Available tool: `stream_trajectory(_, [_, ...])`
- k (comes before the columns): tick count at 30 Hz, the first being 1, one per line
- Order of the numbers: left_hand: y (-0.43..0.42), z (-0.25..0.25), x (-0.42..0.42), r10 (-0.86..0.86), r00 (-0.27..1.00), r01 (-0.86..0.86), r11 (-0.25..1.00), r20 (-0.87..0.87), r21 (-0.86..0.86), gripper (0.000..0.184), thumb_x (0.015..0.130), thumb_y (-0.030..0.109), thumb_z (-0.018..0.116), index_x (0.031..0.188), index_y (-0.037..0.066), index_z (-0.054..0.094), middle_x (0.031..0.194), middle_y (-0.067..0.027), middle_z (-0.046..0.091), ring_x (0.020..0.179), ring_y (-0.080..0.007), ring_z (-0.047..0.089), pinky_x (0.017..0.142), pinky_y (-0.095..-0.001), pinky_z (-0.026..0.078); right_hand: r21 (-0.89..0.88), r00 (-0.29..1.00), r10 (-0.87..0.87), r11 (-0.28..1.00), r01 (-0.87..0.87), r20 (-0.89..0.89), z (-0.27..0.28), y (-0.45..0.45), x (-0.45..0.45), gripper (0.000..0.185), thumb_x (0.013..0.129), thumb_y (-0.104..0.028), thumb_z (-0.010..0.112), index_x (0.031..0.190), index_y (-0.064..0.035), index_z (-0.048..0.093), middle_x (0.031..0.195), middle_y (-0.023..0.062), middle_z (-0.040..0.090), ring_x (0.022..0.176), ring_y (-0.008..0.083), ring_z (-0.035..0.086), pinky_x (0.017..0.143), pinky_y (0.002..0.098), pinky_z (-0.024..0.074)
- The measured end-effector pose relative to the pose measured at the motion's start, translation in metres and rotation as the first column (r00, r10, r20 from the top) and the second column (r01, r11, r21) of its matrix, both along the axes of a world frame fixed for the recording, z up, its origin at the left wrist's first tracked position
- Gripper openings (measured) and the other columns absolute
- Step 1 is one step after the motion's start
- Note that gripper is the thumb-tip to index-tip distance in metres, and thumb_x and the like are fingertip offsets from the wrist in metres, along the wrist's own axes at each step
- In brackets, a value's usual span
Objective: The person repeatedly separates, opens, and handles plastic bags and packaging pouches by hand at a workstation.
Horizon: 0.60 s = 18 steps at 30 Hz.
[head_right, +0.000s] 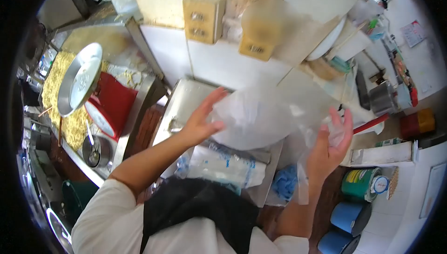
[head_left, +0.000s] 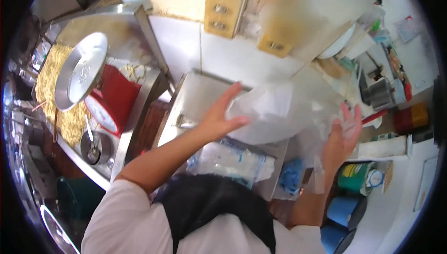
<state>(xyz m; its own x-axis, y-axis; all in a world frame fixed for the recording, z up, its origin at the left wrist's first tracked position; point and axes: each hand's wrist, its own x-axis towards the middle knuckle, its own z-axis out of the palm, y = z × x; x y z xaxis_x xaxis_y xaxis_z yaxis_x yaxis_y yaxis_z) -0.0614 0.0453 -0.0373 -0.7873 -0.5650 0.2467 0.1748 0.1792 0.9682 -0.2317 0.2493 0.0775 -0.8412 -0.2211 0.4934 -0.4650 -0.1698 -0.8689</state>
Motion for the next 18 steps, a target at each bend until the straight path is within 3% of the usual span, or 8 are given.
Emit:
stream_trajectory(1, [0.005,0.004,-0.005,-0.023,0.998,0.03,0.991,0.055,-0.129,0.093,0.075,0.033,0.081,0.148,0.002,0.033,0.14,-0.0185,0.052,0.133,-0.0275,0.046,0.109,-0.0388,0.036,0.223,0.991,0.066,0.974,-0.039,-0.114,-0.003,-0.006,0.006,0.045,0.093,-0.005,0.054,0.138,-0.0024,0.049,0.129,0.0172,0.06,0.117,0.0234,0.058,0.099,0.0361,0.0471])
stream_trajectory(3, [0.009,0.022,-0.013,-0.244,0.961,0.243,0.97,0.132,0.024,0.099,0.068,0.035,0.086,0.147,0.001,0.035,0.139,-0.0214,0.052,0.131,-0.0327,0.049,0.109,-0.0401,0.037,0.616,0.915,0.287,0.786,-0.056,-0.283,-0.015,-0.015,0.019,0.046,0.092,-0.003,0.054,0.137,-0.0017,0.049,0.128,0.0186,0.06,0.117,0.0258,0.059,0.098,0.0374,0.047])
stream_trajectory(6, [0.007,0.013,-0.014,-0.147,0.977,0.16,0.984,0.154,-0.074,0.097,0.068,0.034,0.086,0.145,0.002,0.037,0.135,-0.0214,0.055,0.128,-0.0351,0.052,0.106,-0.04,0.04,0.879,0.947,0.258,0.385,-0.282,0.191,-0.056,-0.023,0.032,0.047,0.089,-0.001,0.055,0.135,0.0,0.049,0.128,0.0205,0.059,0.119,0.0281,0.058,0.101,0.0375,0.0438])
stream_trajectory(9, [0.012,-0.015,-0.005,0.018,0.967,0.043,0.972,0.254,-0.232,0.098,0.067,0.034,0.086,0.146,0.005,0.038,0.133,-0.0206,0.056,0.127,-0.038,0.051,0.105,-0.0404,0.042,0.713,0.942,0.251,0.617,-0.334,0.224,-0.088,-0.014,0.034,0.042,0.091,-0.003,0.055,0.133,0.0007,0.05,0.127,0.0184,0.061,0.118,0.0291,0.058,0.101,0.0373,0.0424])
stream_trajectory(12, [0.011,-0.011,0.02,0.079,0.961,0.011,0.947,0.265,-0.322,0.092,0.07,0.034,0.085,0.146,0.009,0.041,0.134,-0.0179,0.056,0.124,-0.0315,0.054,0.102,-0.0372,0.044,0.664,0.958,0.255,0.695,-0.276,0.131,-0.088,-0.006,0.025,0.042,0.092,-0.005,0.057,0.133,0.001,0.05,0.124,0.016,0.063,0.113,0.0283,0.06,0.101,0.038,0.0429])
stream_trajectory(15, [-0.002,0.009,0.073,0.011,0.928,0.012,0.998,0.372,-0.06,0.078,0.074,0.034,0.084,0.139,0.007,0.05,0.128,-0.015,0.06,0.114,-0.0243,0.059,0.096,-0.034,0.047,0.403,0.994,0.099,0.912,-0.075,-0.04,-0.096,0.017,0.007,0.04,0.093,-0.006,0.06,0.131,0.0018,0.052,0.118,0.0138,0.065,0.107,0.0234,0.061,0.098,0.0357,0.0446])
stream_trajectory(17, [-0.014,0.01,0.112,-0.072,0.849,0.028,0.995,0.524,0.091,0.053,0.08,0.034,0.081,0.122,0.007,0.063,0.109,-0.0097,0.068,0.098,-0.0174,0.063,0.086,-0.0325,0.05,0.369,0.993,0.045,0.925,-0.084,0.113,-0.081,0.036,0.011,0.036,0.093,-0.006,0.062,0.127,0.0026,0.055,0.11,0.0121,0.067,0.102,0.0193,0.062,0.095,0.0324,0.0455])
stream_trajectory(18, [-0.019,0.005,0.131,-0.069,0.767,0.045,0.998,0.637,0.054,0.045,0.081,0.033,0.079,0.114,0.006,0.065,0.099,-0.0086,0.069,0.091,-0.0181,0.065,0.082,-0.0329,0.051,0.353,0.982,0.018,0.932,-0.085,0.187,-0.075,0.044,0.015,0.035,0.092,-0.006,0.063,0.125,0.003,0.056,0.106,0.0112,0.068,0.099,0.0173,0.062,0.093,0.0307,0.0459])
